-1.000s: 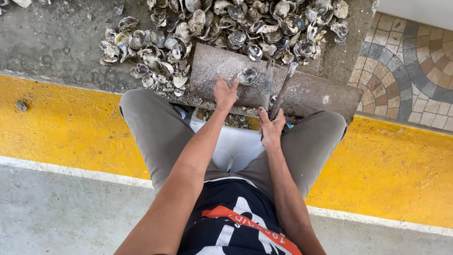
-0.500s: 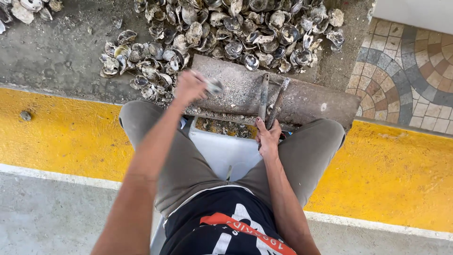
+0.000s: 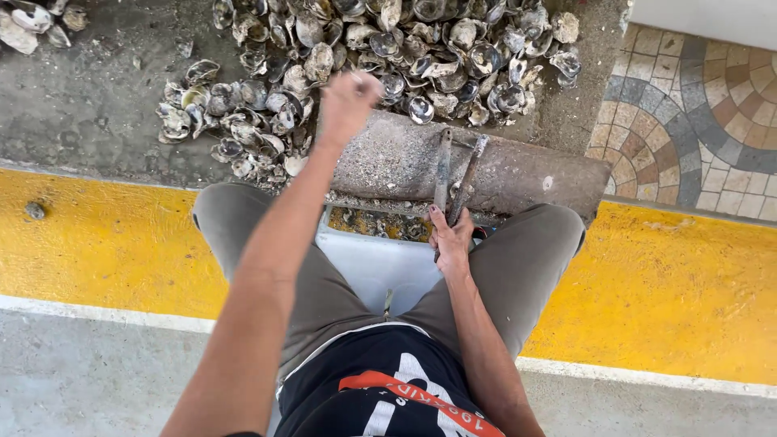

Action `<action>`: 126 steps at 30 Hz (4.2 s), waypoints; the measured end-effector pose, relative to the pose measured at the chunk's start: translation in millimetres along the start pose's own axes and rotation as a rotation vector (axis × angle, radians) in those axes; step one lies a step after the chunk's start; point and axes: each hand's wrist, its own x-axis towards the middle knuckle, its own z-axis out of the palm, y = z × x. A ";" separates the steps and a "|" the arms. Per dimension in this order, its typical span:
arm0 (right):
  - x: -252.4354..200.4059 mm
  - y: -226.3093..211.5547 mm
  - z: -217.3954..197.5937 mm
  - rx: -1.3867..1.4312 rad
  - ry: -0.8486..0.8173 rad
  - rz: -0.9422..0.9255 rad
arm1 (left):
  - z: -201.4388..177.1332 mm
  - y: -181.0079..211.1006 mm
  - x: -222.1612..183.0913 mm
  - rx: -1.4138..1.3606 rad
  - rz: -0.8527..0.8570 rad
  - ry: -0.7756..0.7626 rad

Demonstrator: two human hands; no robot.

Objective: Opening and cleaning oyster shells using a metal tool.

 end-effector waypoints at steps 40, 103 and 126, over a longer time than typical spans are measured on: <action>-29.1 3.1 23.5 -0.132 -0.226 -0.168 | 56.8 18.7 -206.8 -0.795 -0.271 -0.161; -22.0 -30.0 36.6 -1.341 -0.267 -0.902 | -35.0 -41.3 -199.3 0.292 0.002 0.099; -22.2 8.8 52.7 -0.560 -0.117 -0.403 | 29.9 -17.4 -219.9 0.065 -0.076 0.066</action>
